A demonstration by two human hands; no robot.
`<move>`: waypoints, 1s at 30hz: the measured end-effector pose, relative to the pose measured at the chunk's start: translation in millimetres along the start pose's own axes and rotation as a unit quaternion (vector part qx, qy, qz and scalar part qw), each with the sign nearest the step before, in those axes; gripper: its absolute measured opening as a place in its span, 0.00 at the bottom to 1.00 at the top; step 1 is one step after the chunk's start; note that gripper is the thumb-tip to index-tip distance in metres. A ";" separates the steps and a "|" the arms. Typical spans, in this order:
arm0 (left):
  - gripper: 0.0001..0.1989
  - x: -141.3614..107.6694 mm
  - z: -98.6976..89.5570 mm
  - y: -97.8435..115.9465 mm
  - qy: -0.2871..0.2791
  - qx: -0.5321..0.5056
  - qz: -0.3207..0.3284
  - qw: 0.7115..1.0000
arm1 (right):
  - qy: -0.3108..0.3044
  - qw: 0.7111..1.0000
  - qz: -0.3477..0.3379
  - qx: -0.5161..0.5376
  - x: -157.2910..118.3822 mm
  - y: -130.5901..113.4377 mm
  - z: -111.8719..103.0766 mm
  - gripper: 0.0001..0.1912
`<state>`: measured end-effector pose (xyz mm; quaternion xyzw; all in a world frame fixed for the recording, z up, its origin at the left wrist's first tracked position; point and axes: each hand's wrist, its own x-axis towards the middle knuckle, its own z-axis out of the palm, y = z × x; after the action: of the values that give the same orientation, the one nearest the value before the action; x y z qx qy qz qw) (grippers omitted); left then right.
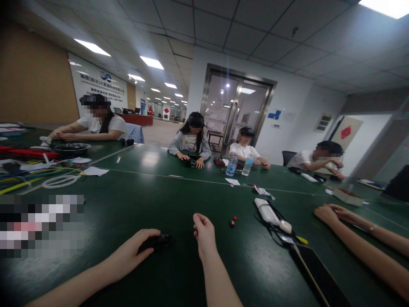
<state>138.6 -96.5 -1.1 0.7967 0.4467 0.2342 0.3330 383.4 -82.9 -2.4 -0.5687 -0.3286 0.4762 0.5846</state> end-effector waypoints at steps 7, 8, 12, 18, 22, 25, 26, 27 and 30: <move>0.21 -0.6 4.1 1.2 0.032 0.004 -0.017 0.999 | 0.011 0.982 -0.141 -0.126 -19.8 -13.4 12.7 0.15; 0.21 -0.5 4.5 1.5 0.035 0.007 -0.016 0.999 | -0.020 0.969 -0.183 -0.163 -26.0 -16.9 16.8 0.13; 0.21 0.1 3.6 2.2 0.027 0.012 -0.006 1.000 | -0.185 0.903 -0.252 -0.295 -44.8 -20.5 30.7 0.09; 0.23 3.1 5.0 -6.4 0.010 0.014 -0.004 1.000 | -0.287 0.852 -0.192 -0.394 -45.9 -8.9 34.7 0.10; 0.22 4.1 7.1 -9.0 0.009 0.017 0.002 1.000 | -0.288 0.849 -0.171 -0.410 -47.6 -11.1 35.1 0.10; 0.22 3.6 6.4 -6.2 0.011 0.020 -0.003 1.000 | -0.288 0.853 -0.164 -0.402 -50.0 -13.3 35.6 0.10; 0.23 3.4 6.0 -5.0 0.011 0.020 -0.004 1.000 | -0.286 0.856 -0.166 -0.397 -50.3 -13.6 35.6 0.10; 0.23 3.1 5.5 -3.8 0.010 0.020 -0.003 1.000 | -0.284 0.859 -0.168 -0.393 -50.4 -13.7 35.5 0.10; 0.22 2.3 4.4 -1.2 0.008 0.016 -0.008 1.000 | -0.282 0.859 -0.172 -0.391 -49.7 -13.9 35.3 0.09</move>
<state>142.0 -95.5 -4.7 0.7966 0.4592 0.2311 0.3180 336.9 -115.3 23.8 -0.5268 -0.7310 0.3402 0.2691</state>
